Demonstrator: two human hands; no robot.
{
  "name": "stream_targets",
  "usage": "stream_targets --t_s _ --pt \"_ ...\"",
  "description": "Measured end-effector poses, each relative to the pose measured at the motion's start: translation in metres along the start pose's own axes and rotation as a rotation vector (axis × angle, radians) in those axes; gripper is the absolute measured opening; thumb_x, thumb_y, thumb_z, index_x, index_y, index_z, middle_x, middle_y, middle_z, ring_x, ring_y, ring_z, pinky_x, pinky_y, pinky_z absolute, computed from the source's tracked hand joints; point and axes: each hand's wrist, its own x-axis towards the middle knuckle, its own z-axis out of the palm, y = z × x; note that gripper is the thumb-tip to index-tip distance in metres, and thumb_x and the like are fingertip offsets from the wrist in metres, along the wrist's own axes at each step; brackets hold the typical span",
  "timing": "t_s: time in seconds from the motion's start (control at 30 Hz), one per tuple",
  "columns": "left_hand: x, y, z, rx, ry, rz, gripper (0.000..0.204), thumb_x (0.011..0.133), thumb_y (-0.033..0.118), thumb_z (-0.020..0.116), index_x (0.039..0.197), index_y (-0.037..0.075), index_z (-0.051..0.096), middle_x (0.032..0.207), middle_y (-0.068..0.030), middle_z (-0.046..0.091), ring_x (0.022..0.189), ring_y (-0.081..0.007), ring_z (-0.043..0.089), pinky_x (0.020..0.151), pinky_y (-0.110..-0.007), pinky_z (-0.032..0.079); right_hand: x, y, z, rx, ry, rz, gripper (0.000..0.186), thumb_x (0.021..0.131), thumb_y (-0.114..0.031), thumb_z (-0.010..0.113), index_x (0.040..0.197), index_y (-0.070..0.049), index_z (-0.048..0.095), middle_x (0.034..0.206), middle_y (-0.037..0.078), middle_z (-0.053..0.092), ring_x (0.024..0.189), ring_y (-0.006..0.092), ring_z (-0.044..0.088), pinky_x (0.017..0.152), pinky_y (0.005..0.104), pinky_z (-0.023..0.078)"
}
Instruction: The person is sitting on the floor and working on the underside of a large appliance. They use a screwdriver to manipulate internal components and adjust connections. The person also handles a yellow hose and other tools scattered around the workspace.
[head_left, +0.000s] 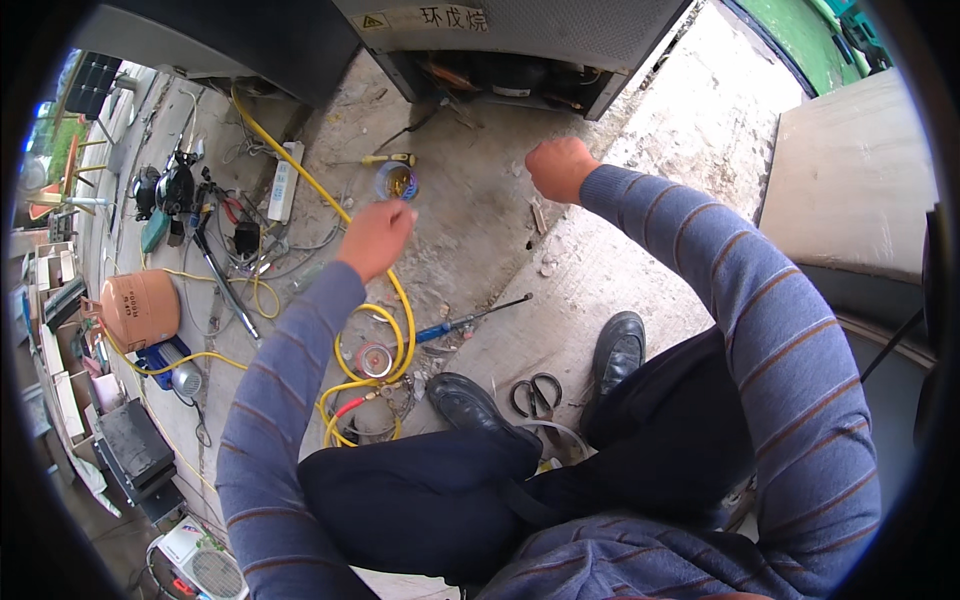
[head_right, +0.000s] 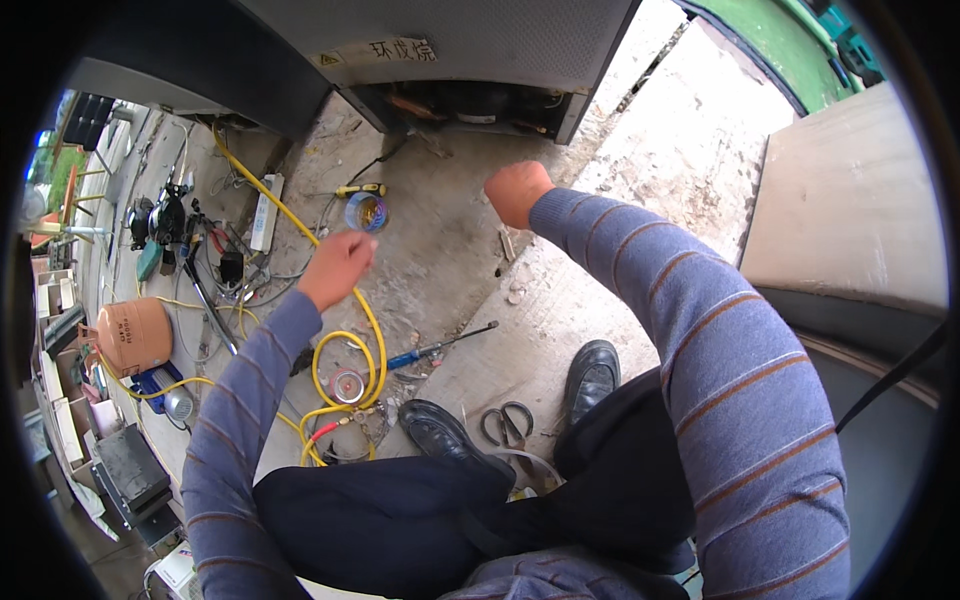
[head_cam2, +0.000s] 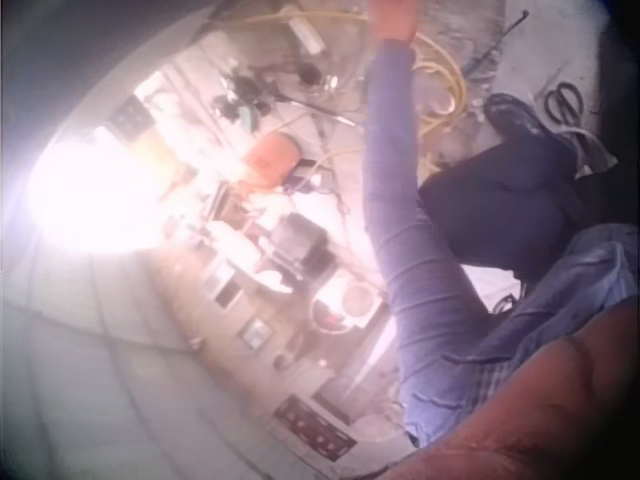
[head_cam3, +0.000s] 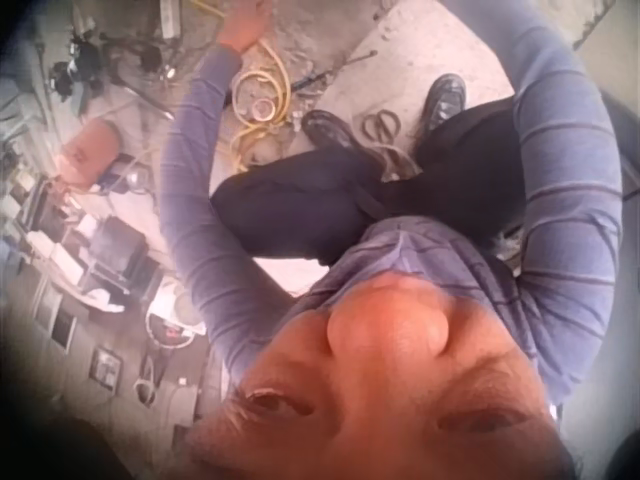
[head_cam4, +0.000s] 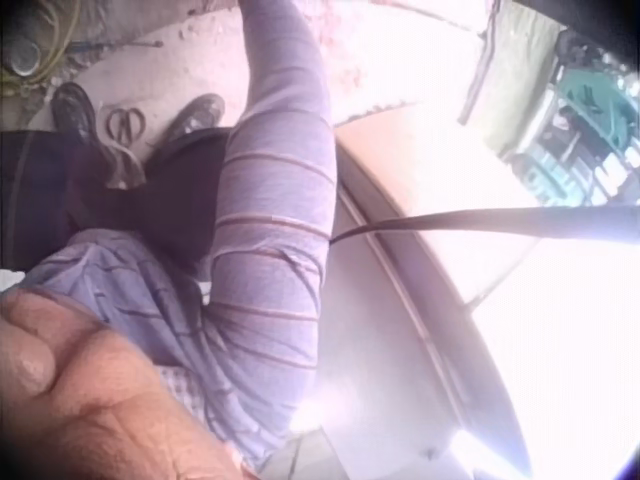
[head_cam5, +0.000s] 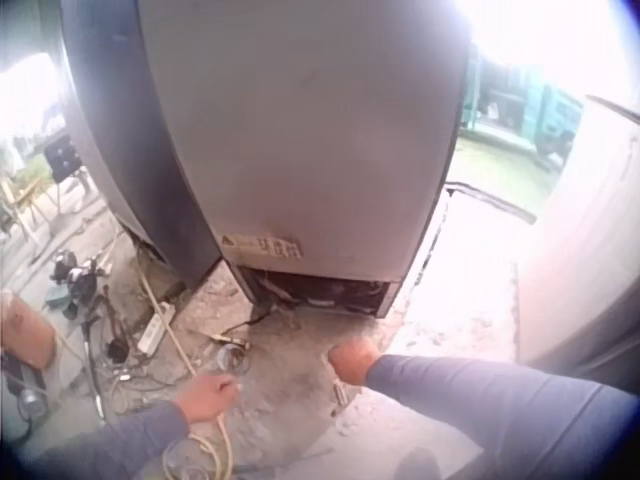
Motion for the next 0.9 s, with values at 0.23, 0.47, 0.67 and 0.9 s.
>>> stream_targets --t_s 0.23,0.47,0.67,0.9 --pt "0.112 0.045 -0.008 -0.839 0.331 -0.322 0.027 0.104 0.026 0.055 0.115 0.003 0.065 0.100 -0.0057 0.070 0.086 -0.0169 0.070 0.069 -0.031 0.053 0.015 -0.024 0.000 0.630 0.336 0.122 0.039 0.097 -0.038 0.058 0.099 -0.003 0.073 0.092 0.022 0.074 0.094 0.0402 0.071 0.080 0.0467 0.057" --pt "0.168 0.054 0.008 -1.382 0.377 -0.293 0.038 0.107 0.027 0.048 0.136 0.004 0.050 0.136 -0.0107 0.057 0.123 -0.0289 0.058 0.103 -0.044 0.047 0.051 -0.044 -0.023 1.419 0.493 0.089 0.042 0.098 -0.038 0.059 0.096 0.002 0.071 0.086 0.024 0.071 0.086 0.0437 0.069 0.078 0.0448 0.054" --pt "0.198 0.057 0.010 -1.626 0.384 -0.195 0.034 0.109 0.028 0.043 0.134 0.006 0.050 0.134 -0.0098 0.056 0.124 -0.0305 0.055 0.109 -0.048 0.042 0.065 -0.017 -0.021 1.333 0.654 0.172 0.038 0.098 -0.036 0.060 0.092 0.001 0.070 0.076 0.024 0.067 0.072 0.0381 0.067 0.068 0.0426 0.051" --pt "0.217 0.058 0.009 -1.721 0.399 -0.193 0.028 0.111 0.032 0.039 0.116 0.009 0.054 0.112 -0.0080 0.059 0.103 -0.0257 0.057 0.096 -0.048 0.046 0.059 0.016 -0.028 1.199 0.719 0.071 0.032 0.099 -0.030 0.060 0.091 0.000 0.069 0.074 0.025 0.064 0.068 0.0409 0.065 0.064 0.0442 0.049"
